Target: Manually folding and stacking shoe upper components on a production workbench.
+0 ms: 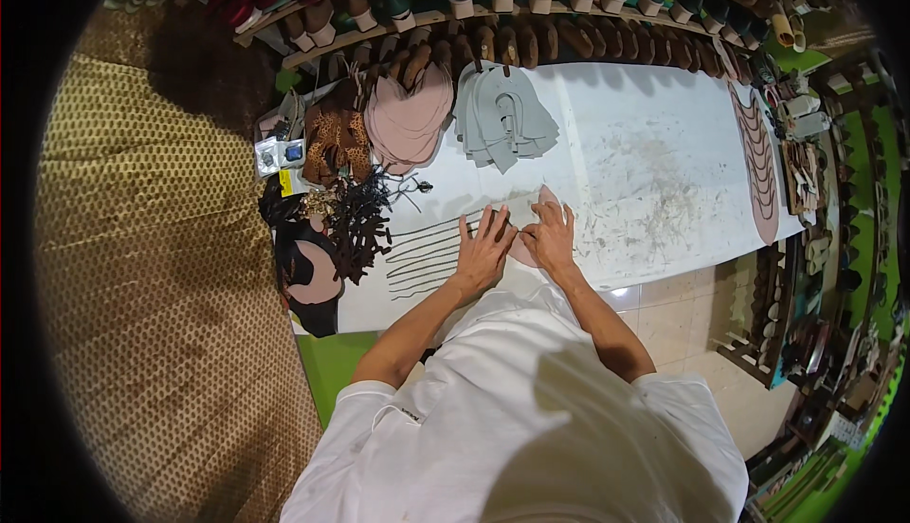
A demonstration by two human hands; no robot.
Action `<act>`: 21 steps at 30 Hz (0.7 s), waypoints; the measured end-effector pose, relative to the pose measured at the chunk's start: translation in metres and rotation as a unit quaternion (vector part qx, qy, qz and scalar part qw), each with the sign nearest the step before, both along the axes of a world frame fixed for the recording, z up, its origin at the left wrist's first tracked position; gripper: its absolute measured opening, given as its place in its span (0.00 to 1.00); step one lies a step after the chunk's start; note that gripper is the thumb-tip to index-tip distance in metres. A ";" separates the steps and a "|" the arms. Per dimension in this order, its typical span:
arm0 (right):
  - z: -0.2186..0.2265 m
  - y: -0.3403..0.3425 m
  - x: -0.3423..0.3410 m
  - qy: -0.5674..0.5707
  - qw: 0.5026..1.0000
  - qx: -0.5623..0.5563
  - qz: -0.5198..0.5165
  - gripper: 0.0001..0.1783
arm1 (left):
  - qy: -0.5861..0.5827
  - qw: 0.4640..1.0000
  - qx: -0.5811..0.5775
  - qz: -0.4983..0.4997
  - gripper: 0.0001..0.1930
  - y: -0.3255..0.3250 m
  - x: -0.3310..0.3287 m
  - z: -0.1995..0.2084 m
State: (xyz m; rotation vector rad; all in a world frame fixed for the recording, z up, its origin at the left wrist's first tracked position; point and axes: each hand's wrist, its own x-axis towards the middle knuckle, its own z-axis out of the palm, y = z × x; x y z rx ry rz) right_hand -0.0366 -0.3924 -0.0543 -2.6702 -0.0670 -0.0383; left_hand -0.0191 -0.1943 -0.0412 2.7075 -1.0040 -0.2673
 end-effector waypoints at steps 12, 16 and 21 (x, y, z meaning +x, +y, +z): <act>0.008 -0.019 -0.033 -0.009 0.998 0.055 -0.025 0.18 | -0.027 0.997 -0.013 0.068 0.26 -0.009 -0.016 -0.005; -0.012 -0.027 -0.032 -0.047 0.998 0.041 0.012 0.16 | -0.025 0.996 -0.046 0.079 0.23 -0.010 -0.019 -0.003; 0.001 -0.029 -0.021 -0.030 0.996 0.077 0.037 0.11 | -0.038 0.997 0.002 0.067 0.27 -0.007 -0.019 -0.010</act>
